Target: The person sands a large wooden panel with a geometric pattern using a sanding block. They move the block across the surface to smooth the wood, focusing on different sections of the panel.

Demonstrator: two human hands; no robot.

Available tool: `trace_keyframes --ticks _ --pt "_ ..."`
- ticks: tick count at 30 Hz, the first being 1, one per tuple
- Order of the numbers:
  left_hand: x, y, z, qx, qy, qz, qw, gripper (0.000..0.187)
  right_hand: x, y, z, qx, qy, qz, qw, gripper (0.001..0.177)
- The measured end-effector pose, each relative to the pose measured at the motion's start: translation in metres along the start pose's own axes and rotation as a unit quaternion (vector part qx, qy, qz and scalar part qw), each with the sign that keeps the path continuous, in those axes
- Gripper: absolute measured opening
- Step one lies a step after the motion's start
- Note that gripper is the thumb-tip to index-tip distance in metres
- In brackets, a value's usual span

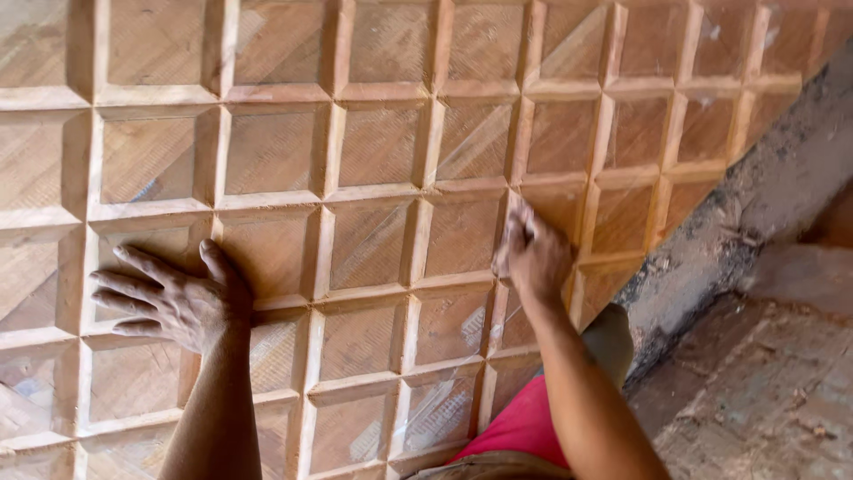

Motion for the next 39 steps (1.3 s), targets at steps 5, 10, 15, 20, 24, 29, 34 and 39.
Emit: trace_keyframes --ticks 5,10,15,20,24,29,34,39 --pt "0.002 -0.01 -0.004 -0.009 0.007 -0.007 1.0 0.1 -0.034 0.029 -0.038 -0.04 -0.098 -0.091 0.99 0.025" --pt "0.0 -0.003 -0.002 -0.011 -0.005 -0.005 1.0 0.1 -0.008 0.035 -0.024 -0.084 -0.104 -0.131 0.982 0.026" --pt "0.002 -0.01 -0.004 -0.014 -0.006 -0.011 1.0 0.101 -0.047 0.037 -0.04 -0.083 -0.136 -0.145 0.977 0.023" --pt "0.001 0.0 0.0 -0.002 -0.007 0.005 1.0 0.101 0.001 0.019 -0.016 -0.073 -0.167 -0.139 0.973 0.019" --pt "-0.004 -0.006 -0.002 -0.018 -0.018 0.002 1.0 0.101 -0.04 0.0 -0.016 -0.14 -0.051 -0.011 0.989 0.018" --pt "0.002 -0.005 0.002 -0.013 -0.021 0.004 1.0 0.1 0.033 -0.027 0.024 -0.103 0.018 0.12 0.987 0.019" --pt "0.003 0.002 0.003 0.004 -0.017 -0.007 1.0 0.097 -0.005 -0.019 0.0 -0.085 0.011 0.127 0.988 0.016" --pt "-0.001 0.005 0.006 0.002 -0.006 -0.01 1.0 0.1 0.026 -0.005 -0.005 -0.057 -0.045 0.106 0.992 0.012"
Point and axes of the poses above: each hand's wrist, its own x-axis away from the middle knuckle, its own z-axis out of the back of the hand, y = z × x, the point moved 9 cm from there along -x, towards the middle knuckle, and after that the axes turned 2 degrees about -x, right-handed, at the moved point
